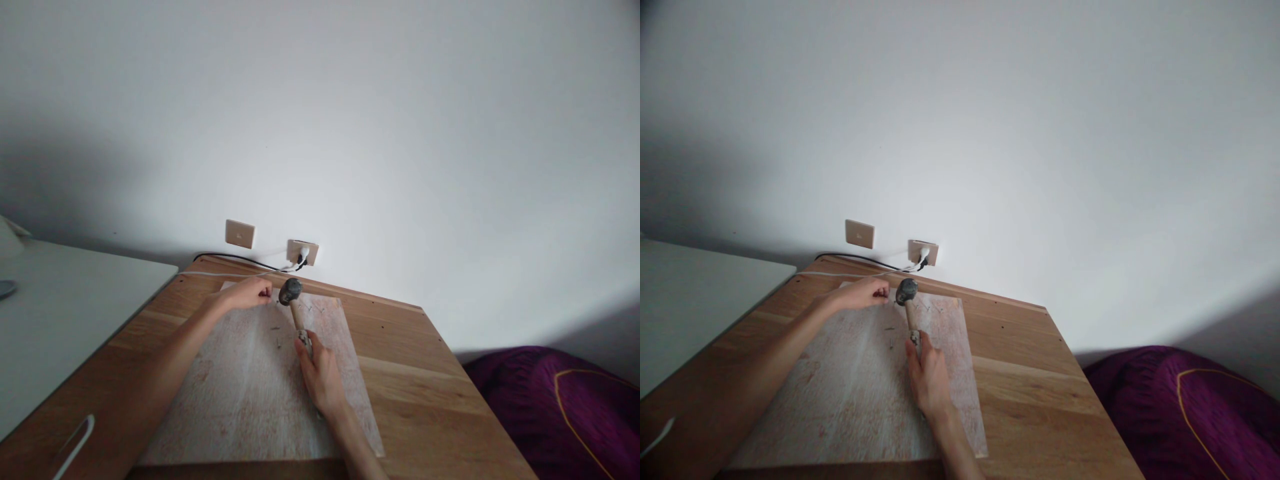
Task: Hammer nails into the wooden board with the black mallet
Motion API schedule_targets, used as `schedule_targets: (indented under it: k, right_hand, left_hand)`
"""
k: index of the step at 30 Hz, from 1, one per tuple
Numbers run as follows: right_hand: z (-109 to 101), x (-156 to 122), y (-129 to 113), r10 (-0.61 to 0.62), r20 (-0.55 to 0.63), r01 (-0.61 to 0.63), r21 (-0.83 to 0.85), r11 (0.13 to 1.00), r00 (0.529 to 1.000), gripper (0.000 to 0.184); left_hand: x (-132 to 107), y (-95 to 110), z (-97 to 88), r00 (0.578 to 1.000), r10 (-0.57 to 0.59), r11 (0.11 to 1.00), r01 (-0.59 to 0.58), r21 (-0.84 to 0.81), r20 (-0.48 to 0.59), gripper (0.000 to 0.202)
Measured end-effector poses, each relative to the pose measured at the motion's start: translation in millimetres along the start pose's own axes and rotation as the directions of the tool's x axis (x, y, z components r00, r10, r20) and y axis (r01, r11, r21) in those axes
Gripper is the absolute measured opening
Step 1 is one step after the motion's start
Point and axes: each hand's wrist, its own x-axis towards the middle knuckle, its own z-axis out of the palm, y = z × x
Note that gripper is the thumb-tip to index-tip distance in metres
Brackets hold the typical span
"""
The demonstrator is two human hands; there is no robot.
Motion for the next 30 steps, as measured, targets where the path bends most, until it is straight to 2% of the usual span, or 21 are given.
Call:
schedule_targets:
  k: [8, 17, 30]
  right_hand:
    - [-1, -1, -3, 0.038, 0.022, -0.038, 0.004, 0.999, 0.999, 0.053]
    - [-2, -1, -4, 0.039, 0.035, -0.041, 0.031, 0.999, 0.999, 0.05]
    - [-2, -1, -3, 0.033, 0.035, -0.034, 0.015, 0.999, 0.999, 0.051]
  left_hand:
    - [-2, -3, -2.5, 1.0, -0.004, 1.0, 0.004, 0.017, 0.026, 0.016]
    - [1, -5, 3.3, 1.0, -0.014, 0.999, 0.014, 0.037, -0.007, 0.016]
    - [2, -10, 3.9, 0.998, 0.046, 0.997, -0.043, -0.069, 0.033, 0.012]
